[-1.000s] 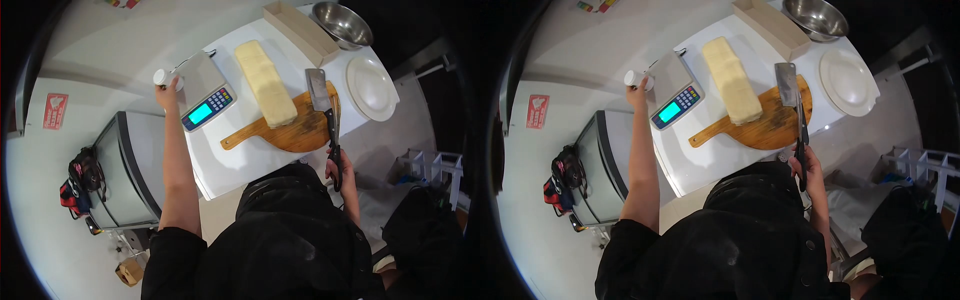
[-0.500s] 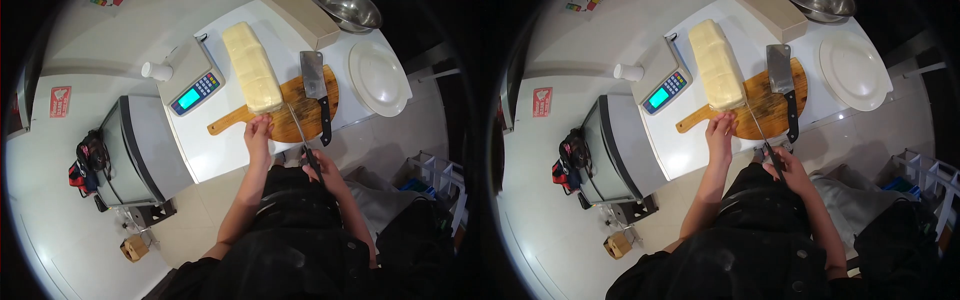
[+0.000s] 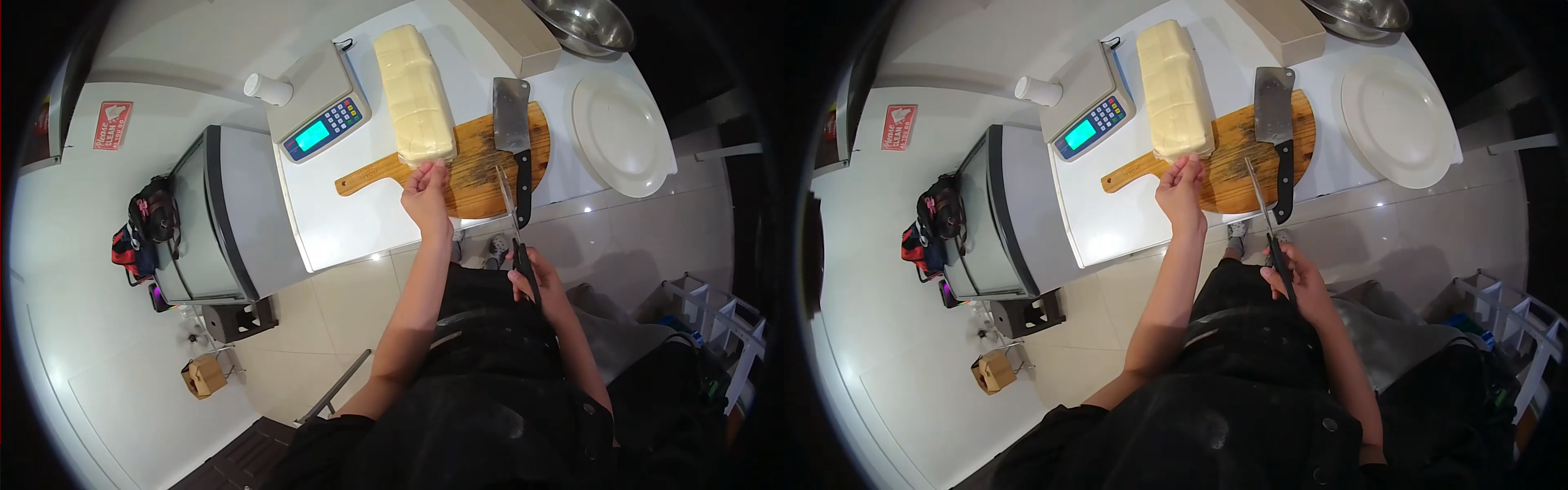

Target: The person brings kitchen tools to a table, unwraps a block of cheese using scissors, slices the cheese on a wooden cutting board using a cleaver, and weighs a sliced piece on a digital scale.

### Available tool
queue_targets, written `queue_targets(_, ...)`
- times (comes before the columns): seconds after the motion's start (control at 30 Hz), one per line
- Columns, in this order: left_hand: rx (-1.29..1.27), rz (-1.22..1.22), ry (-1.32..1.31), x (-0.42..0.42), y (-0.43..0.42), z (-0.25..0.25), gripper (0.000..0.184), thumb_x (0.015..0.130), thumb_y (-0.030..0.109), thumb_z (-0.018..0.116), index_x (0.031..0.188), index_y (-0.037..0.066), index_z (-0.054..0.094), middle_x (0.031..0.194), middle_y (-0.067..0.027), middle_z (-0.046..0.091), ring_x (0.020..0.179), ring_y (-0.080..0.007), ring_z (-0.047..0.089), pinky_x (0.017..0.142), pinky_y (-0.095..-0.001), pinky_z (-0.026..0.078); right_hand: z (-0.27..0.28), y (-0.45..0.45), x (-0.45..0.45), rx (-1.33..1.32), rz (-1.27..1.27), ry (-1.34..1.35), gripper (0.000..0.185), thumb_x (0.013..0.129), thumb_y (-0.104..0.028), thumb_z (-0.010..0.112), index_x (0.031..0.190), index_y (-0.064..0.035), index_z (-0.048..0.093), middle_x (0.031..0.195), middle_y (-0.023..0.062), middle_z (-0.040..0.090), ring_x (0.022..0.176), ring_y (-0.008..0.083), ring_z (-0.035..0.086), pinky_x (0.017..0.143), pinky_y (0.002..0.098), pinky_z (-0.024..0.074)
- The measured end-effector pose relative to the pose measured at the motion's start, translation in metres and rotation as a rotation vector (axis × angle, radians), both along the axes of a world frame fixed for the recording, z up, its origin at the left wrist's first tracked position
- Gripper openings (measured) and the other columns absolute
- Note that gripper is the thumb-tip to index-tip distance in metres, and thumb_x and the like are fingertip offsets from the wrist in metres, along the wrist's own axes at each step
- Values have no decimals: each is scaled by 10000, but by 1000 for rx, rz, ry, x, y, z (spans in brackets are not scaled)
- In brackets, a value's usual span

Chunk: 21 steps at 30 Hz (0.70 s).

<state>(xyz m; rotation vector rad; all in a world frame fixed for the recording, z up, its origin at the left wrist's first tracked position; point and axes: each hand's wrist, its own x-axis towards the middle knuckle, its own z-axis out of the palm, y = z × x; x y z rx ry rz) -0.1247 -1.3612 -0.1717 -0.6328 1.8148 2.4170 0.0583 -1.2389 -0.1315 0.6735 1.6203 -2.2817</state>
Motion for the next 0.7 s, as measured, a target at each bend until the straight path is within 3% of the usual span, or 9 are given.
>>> queue_targets(0.03,104,36,-36,0,3,-1,232,813,60,681,986,-45,566,820,-74,619,725,-102,585,663,-198,486,-4,1,0,-4,18,11,279,837,-122,653,1072,-41,527,693,-31,481,560,50,479,503,197,400)
queue_targets(0.2,102,-20,-38,-1,4,-4,209,822,85,677,965,-25,571,824,-60,606,740,-100,574,685,-210,486,-16,3,0,-69,92,12,290,838,-148,657,1074,-41,524,706,-25,492,560,57,483,519,208,405)
queue_targets(0.47,429,-21,-280,-5,-2,0,169,842,127,657,934,16,569,803,-20,553,739,-100,536,717,-219,472,-25,-1,-13,-143,165,-15,303,849,-191,649,1076,-43,515,744,-9,507,565,67,490,544,220,415)
queue_targets(0.6,305,-55,-169,-5,-6,8,134,848,120,646,886,7,584,791,-17,566,707,-110,553,668,-227,474,-25,-10,-22,-120,158,18,285,859,-188,618,1083,-50,510,687,-12,485,539,68,492,513,214,393)
queue_targets(0.7,-446,-120,196,-1,-7,8,151,841,122,653,868,-16,598,754,-34,602,650,-129,570,623,-243,485,-22,-16,-24,-113,152,39,276,866,-190,599,1087,-53,506,645,-15,472,524,68,492,495,210,375)
